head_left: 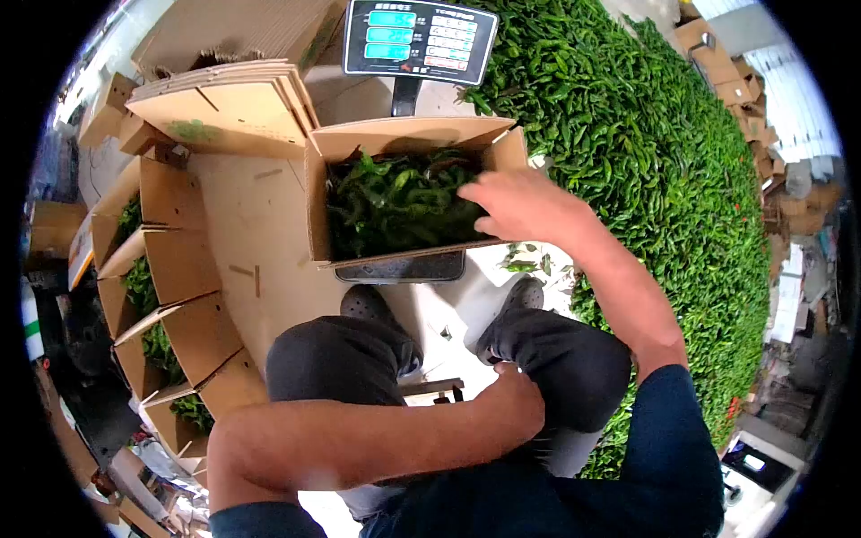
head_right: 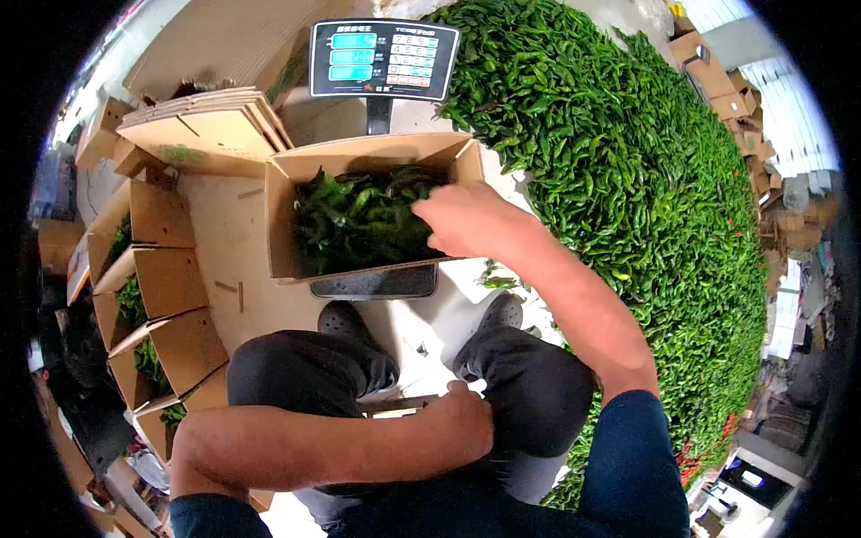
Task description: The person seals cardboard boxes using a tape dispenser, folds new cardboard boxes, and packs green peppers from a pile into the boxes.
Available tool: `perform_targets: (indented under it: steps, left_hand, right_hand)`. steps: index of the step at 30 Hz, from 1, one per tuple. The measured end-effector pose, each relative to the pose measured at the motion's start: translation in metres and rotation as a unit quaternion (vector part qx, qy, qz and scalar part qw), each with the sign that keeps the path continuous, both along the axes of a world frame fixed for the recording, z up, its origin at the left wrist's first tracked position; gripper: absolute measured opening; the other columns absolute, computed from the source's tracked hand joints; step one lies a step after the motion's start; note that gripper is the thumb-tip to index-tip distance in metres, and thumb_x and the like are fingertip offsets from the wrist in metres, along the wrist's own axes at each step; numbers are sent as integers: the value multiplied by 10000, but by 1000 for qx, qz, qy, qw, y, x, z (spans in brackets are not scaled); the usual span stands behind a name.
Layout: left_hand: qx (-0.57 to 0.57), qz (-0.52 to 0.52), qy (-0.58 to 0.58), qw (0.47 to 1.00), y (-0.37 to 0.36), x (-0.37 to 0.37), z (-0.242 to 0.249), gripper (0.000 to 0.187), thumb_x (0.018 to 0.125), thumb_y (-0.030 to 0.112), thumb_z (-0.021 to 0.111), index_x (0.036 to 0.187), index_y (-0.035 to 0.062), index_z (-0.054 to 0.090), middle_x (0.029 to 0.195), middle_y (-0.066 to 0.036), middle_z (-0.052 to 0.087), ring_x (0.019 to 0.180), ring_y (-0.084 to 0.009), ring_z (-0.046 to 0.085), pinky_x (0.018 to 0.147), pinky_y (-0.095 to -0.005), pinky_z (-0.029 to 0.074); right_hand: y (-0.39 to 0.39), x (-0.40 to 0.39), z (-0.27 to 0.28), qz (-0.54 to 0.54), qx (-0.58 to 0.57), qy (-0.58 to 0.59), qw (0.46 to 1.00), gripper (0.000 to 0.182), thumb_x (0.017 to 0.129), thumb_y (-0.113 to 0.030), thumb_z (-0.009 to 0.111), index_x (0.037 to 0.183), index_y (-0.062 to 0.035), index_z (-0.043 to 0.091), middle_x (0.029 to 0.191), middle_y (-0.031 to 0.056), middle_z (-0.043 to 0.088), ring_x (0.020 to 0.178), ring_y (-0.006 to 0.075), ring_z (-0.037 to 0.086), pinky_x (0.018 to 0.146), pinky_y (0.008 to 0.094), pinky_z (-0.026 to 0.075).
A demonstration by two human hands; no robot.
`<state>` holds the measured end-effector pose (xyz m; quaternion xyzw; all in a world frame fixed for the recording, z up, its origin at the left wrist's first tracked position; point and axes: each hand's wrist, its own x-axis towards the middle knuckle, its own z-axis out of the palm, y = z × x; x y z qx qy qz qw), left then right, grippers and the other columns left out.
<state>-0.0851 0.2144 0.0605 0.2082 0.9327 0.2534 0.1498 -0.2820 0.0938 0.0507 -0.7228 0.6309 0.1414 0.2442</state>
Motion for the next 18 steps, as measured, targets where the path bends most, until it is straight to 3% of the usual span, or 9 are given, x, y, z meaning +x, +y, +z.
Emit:
perform_targets:
  steps: [2, 5, 11, 14, 16, 17, 18]
  left_hand:
    - [-2, 2, 19, 1000, -5, 7, 7, 223, 836, 149, 620, 939, -5, 744, 899, -184, 696, 839, -332, 687, 768, -519, 533]
    - [0, 2, 42, 999, -9, 17, 7, 255, 837, 170, 605, 931, -28, 735, 899, -204, 694, 835, -345, 687, 758, -531, 532]
    - [-22, -21, 45, 999, -7, 24, 0, 258, 841, 185, 592, 943, -6, 732, 895, -193, 692, 855, -352, 690, 765, -552, 537]
    - [-39, 48, 120, 991, -13, 37, 2, 249, 850, 178, 589, 970, 5, 723, 904, -185, 695, 872, -344, 692, 778, -556, 539]
    - [-40, 51, 127, 990, -23, 43, 5, 244, 859, 176, 586, 983, 8, 712, 900, -173, 695, 878, -335, 692, 777, -540, 540]
    - [-39, 53, 128, 990, -25, 46, 5, 241, 864, 176, 585, 989, 10, 707, 897, -167, 696, 881, -331, 692, 777, -532, 541]
    - [-22, 59, 103, 993, -24, 46, 1, 218, 863, 176, 593, 975, 20, 697, 870, -138, 690, 826, -288, 685, 708, -464, 530]
  right_hand:
    - [3, -6, -4, -60, 82, -30, 994, 414, 874, -269, 672, 1241, -81, 630, 1048, 162, 703, 963, 357, 675, 857, 462, 528]
    - [7, -17, 5, -107, -19, -88, 990, 350, 882, -272, 659, 1142, -38, 659, 907, 180, 709, 874, 365, 683, 802, 464, 526]
    - [-5, -14, 14, -142, -75, -98, 982, 331, 879, -193, 669, 1152, -8, 643, 925, 166, 699, 845, 326, 677, 772, 396, 530]
    - [-11, -12, 4, -125, -81, -96, 984, 340, 880, -199, 676, 1160, -9, 643, 961, 166, 702, 860, 308, 680, 775, 391, 532]
    - [-15, -18, 4, -119, -107, -88, 983, 337, 889, -202, 678, 1163, -10, 644, 979, 154, 709, 865, 274, 684, 771, 379, 534]
    - [-16, -22, 6, -170, -116, -122, 971, 326, 893, -210, 675, 1153, -16, 651, 979, 154, 711, 862, 268, 687, 777, 375, 535]
    - [-14, -28, 11, -220, -124, -158, 955, 315, 897, -219, 672, 1143, -23, 659, 979, 154, 713, 859, 262, 689, 783, 371, 535]
